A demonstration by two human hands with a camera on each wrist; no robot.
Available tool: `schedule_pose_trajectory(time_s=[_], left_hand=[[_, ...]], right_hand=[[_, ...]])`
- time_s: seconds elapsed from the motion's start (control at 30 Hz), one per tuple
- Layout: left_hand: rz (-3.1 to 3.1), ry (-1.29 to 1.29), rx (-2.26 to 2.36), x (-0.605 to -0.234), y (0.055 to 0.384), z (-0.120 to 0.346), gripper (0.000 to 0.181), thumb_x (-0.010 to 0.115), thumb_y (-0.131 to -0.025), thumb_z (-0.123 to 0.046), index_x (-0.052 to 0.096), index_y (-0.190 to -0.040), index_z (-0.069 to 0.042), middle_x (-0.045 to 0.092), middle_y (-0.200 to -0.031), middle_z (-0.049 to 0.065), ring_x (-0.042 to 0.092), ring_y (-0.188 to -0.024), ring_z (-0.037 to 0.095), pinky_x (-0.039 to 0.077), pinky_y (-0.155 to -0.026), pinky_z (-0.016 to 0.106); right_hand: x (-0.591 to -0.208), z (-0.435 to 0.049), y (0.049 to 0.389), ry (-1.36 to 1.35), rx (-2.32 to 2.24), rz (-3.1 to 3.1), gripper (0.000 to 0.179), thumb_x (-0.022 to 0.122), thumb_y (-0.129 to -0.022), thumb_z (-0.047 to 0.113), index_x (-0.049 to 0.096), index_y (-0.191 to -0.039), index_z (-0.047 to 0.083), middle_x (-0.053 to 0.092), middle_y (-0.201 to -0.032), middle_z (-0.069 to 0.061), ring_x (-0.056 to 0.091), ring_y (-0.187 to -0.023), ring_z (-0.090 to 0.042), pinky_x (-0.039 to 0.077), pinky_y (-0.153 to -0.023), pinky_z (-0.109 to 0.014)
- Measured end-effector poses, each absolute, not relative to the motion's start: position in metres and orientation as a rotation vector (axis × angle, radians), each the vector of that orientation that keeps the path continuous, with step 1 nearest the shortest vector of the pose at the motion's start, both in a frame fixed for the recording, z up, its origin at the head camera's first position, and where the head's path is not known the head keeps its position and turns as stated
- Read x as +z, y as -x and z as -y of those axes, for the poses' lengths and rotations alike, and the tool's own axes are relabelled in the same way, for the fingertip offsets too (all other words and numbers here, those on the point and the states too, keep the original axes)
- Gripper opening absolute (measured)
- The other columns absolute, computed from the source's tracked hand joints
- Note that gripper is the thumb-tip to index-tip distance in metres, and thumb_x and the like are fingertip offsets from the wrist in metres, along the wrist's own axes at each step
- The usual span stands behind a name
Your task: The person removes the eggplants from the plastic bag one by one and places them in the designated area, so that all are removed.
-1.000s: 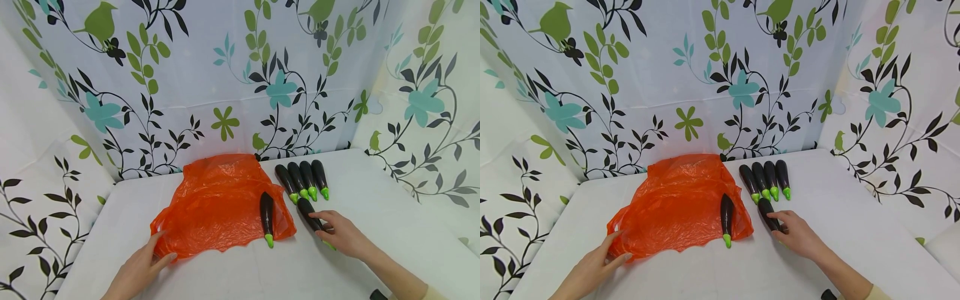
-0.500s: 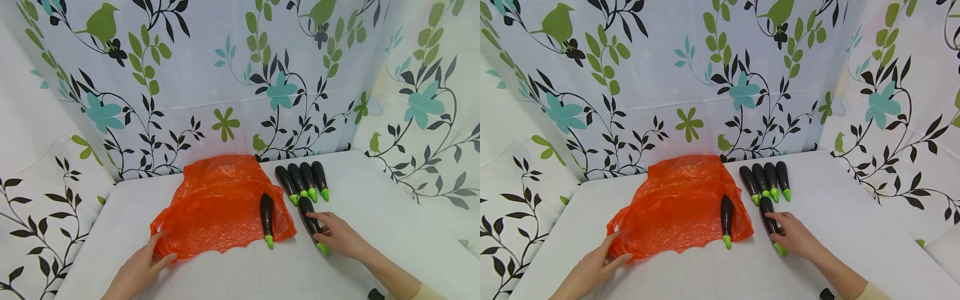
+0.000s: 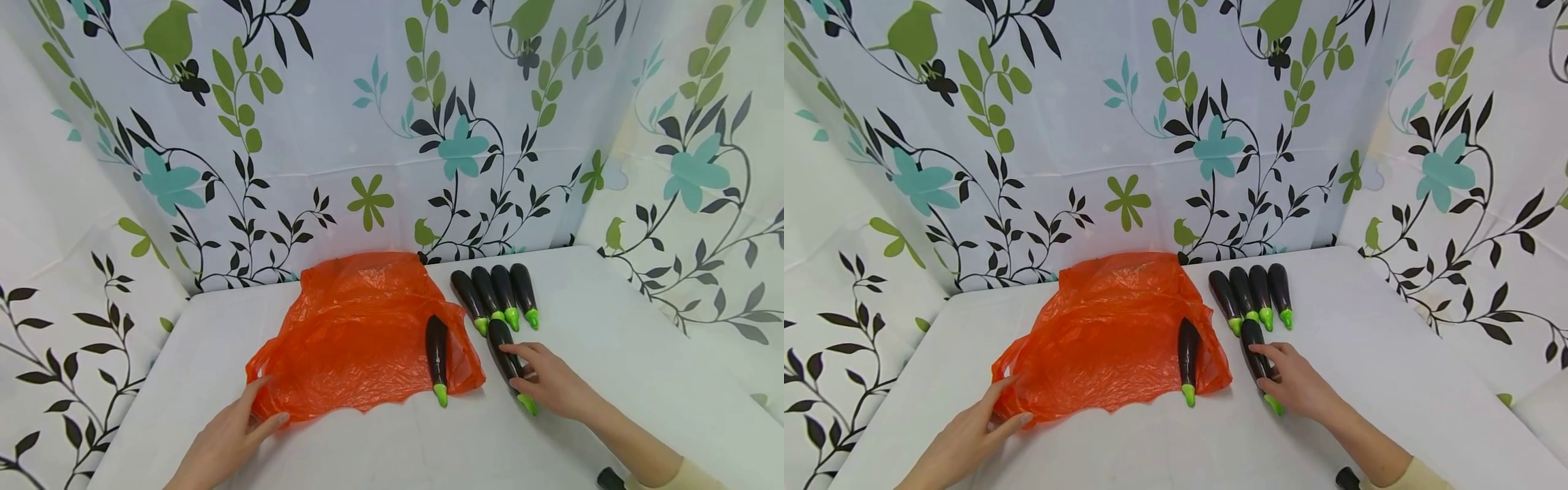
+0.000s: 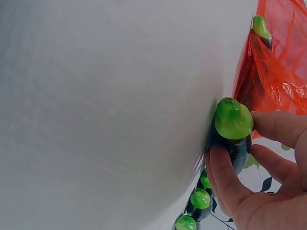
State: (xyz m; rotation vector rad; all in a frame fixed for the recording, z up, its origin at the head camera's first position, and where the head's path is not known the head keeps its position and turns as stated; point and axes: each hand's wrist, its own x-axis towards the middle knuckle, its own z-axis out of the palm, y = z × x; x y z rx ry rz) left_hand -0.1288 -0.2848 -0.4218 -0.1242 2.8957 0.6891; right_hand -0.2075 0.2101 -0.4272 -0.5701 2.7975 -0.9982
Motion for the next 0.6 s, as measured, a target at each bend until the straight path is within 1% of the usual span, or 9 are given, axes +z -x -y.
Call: schedule_pose_trajectory(time_s=[0.13,0.3,0.43,0.6], left_hand=[[-2.916,0.109,0.684,-0.421,0.127,0.284,0.083,0.065,-0.084,-0.061,0.037,-0.144,-0.011,0.058,-0.089,-0.002,0.056,-0.082,0.015,0.052,-0.07,0.038],[-2.92,0.103,0.684,-0.42,0.128,0.284,0.084,0.065,-0.084,-0.062,0.036,-0.144,-0.011,0.058,-0.09,-0.002,0.056,-0.082,0.014,0.051,-0.068,0.038],[-2.92,0.096,0.684,-0.42,0.128,0.284,0.084,0.065,-0.084,-0.062,0.036,-0.143,-0.011,0.059,-0.091,-0.002,0.056,-0.082,0.015,0.052,-0.068,0.038],[-2.918,0.1,0.682,-0.421,0.129,0.284,0.083,0.065,-0.084,-0.061,0.036,-0.143,-0.011,0.059,-0.091,-0.002,0.056,-0.081,0.015,0.051,-0.068,0.038]], right_hand=[[-0.422,-0.21,0.207,0.544,-1.004,-2.801,0.052,0.072,-0.088,0.012,0.053,-0.137,0.01,0.047,-0.132,-0.024,0.063,-0.095,-0.024,0.057,-0.073,-0.031],[-0.41,-0.21,0.206,0.522,-1.059,-2.818,0.055,0.071,-0.09,0.015,0.048,-0.14,0.007,0.049,-0.132,-0.026,0.063,-0.104,-0.034,0.058,-0.075,-0.038],[-0.399,-0.208,0.203,0.53,-1.121,-2.842,0.06,0.071,-0.091,0.02,0.045,-0.142,0.004,0.049,-0.136,-0.026,0.061,-0.109,-0.038,0.057,-0.078,-0.04],[-0.383,-0.201,0.196,0.561,-1.189,-2.881,0.063,0.071,-0.091,0.026,0.043,-0.143,0.005,0.048,-0.139,-0.024,0.059,-0.113,-0.04,0.055,-0.083,-0.044]])
